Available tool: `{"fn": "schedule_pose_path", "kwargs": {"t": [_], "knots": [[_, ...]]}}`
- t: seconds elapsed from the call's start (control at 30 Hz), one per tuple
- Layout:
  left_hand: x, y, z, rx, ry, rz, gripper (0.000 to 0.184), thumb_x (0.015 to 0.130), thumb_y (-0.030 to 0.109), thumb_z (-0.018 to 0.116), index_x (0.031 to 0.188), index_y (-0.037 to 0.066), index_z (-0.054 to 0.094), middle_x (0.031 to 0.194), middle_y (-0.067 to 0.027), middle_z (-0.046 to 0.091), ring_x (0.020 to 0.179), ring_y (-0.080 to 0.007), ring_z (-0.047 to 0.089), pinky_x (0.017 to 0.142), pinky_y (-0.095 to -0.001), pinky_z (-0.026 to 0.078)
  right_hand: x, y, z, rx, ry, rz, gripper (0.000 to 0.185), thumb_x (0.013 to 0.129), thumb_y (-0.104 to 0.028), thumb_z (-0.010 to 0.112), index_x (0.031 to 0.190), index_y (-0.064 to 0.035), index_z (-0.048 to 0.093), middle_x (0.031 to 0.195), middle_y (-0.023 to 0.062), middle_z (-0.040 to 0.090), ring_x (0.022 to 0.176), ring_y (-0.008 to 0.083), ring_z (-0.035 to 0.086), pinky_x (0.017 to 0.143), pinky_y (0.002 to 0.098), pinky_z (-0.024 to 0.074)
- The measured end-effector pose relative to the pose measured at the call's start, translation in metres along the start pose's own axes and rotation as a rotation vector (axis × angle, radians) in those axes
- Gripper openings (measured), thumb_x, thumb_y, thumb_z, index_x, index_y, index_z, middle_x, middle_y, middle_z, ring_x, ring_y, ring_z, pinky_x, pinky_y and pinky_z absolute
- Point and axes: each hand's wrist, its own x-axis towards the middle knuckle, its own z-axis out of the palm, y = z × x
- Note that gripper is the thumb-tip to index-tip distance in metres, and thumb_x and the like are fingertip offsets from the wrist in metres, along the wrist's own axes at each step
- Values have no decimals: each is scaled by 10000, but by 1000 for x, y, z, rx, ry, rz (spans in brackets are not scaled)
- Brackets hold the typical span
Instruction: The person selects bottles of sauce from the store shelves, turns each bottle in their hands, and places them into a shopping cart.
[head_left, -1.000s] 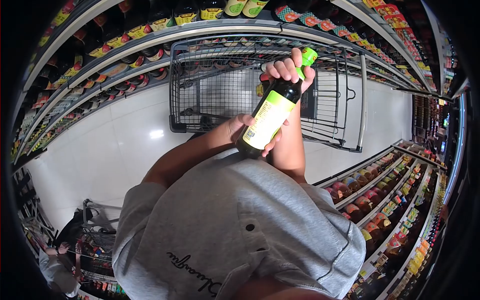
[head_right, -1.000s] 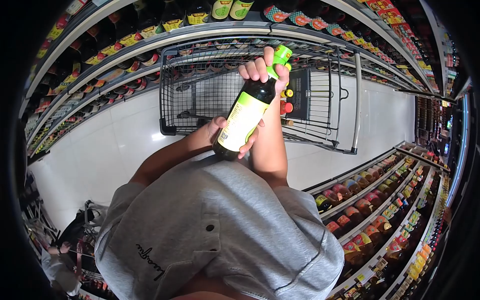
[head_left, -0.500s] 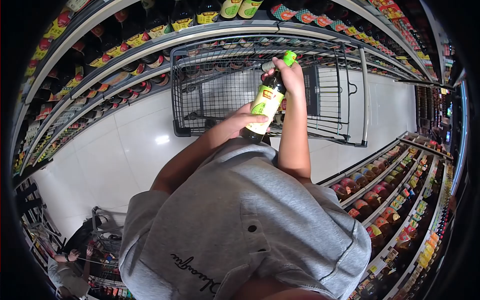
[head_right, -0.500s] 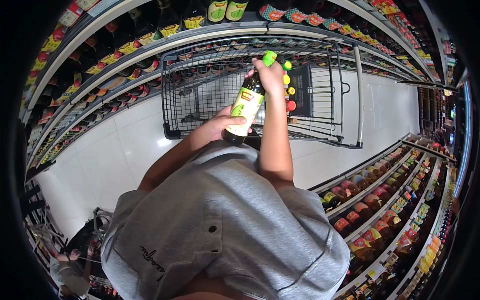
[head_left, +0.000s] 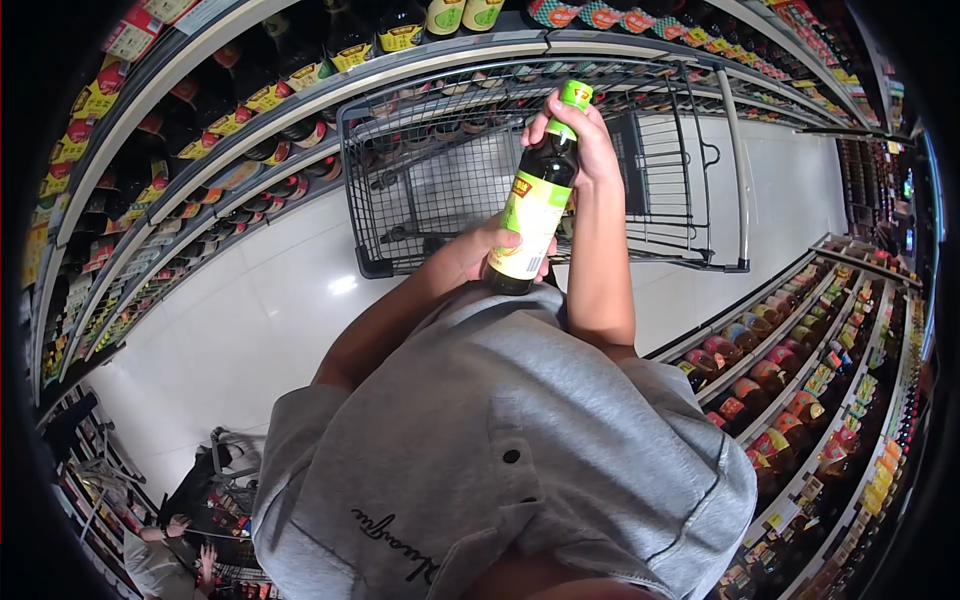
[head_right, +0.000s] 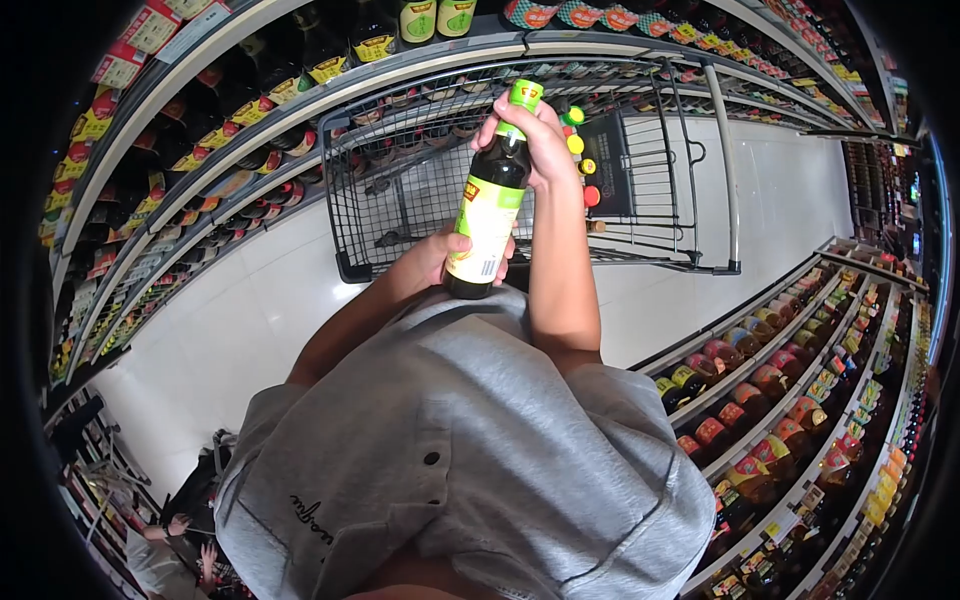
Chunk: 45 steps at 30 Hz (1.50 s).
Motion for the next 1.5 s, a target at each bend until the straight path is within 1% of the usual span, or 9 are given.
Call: {"fn": "schedule_pose_path", "kwargs": {"t": [0.33,0.5,0.93,1.07,1.2,1.27,1.33,1.43,1.5], "knots": [[2,-8,-13,-60,-17,-39,761,715,352,738,1291,27,361,1025,-142,567,864,-267,618,762,-389,534,-3,6,-2,-72,167,51,149,849,-166,583,788,-35,548,609,126,605,561,238,599,583,341,504],[11,-15,-20,-240,-236,-23,828,738,473,692,1308,-3,326,973,-146,509,785,-275,588,698,-425,505,-5,9,-10,-147,279,101,184,848,-190,605,768,-25,593,613,98,617,547,175,603,534,298,503],[33,-23,-36,-265,-360,-108,900,758,496,661,1368,-6,228,1027,-171,496,798,-279,590,699,-437,505,-21,-3,-36,-134,382,114,200,841,-228,638,800,-44,570,660,79,629,529,129,584,500,254,472],[32,-24,-40,-132,2,-110,759,857,525,505,1353,-8,291,1116,-204,511,854,-307,609,724,-465,527,-39,-10,-65,-470,574,-30,254,779,-265,683,705,-24,653,670,13,618,585,76,545,542,232,409],[53,-20,-48,-7,415,-262,593,952,492,302,1238,-5,452,1103,-210,561,907,-311,611,724,-480,538,-60,-34,-71,-549,645,-45,251,782,-244,677,765,6,686,688,58,664,595,100,591,556,256,453],[66,-27,-69,-78,355,-261,478,960,403,318,1172,15,500,1058,-174,593,940,-291,599,789,-503,505,-65,-32,-90,-767,738,-133,252,780,-248,678,788,3,690,669,66,665,591,110,606,564,273,470],[80,-36,-83,-186,687,-184,382,939,319,354,1151,46,516,1092,-134,587,1010,-269,563,868,-506,451,-72,-42,-88,-931,714,-53,185,803,-163,671,814,22,661,652,32,633,582,61,558,537,237,446],[99,-43,-108,-272,830,-170,316,905,250,401,1140,80,526,1147,-104,567,1078,-259,515,909,-480,415,-79,-31,-102,-1044,630,-60,169,761,-155,701,816,-2,655,599,28,605,554,52,536,513,260,439],[106,-54,-140,-277,864,-140,314,911,255,409,1152,83,514,1181,-113,544,1086,-264,509,930,-481,409,-86,-22,-108,-1144,631,28,249,717,-252,707,811,-31,642,631,126,616,593,247,603,572,357,473]]}}
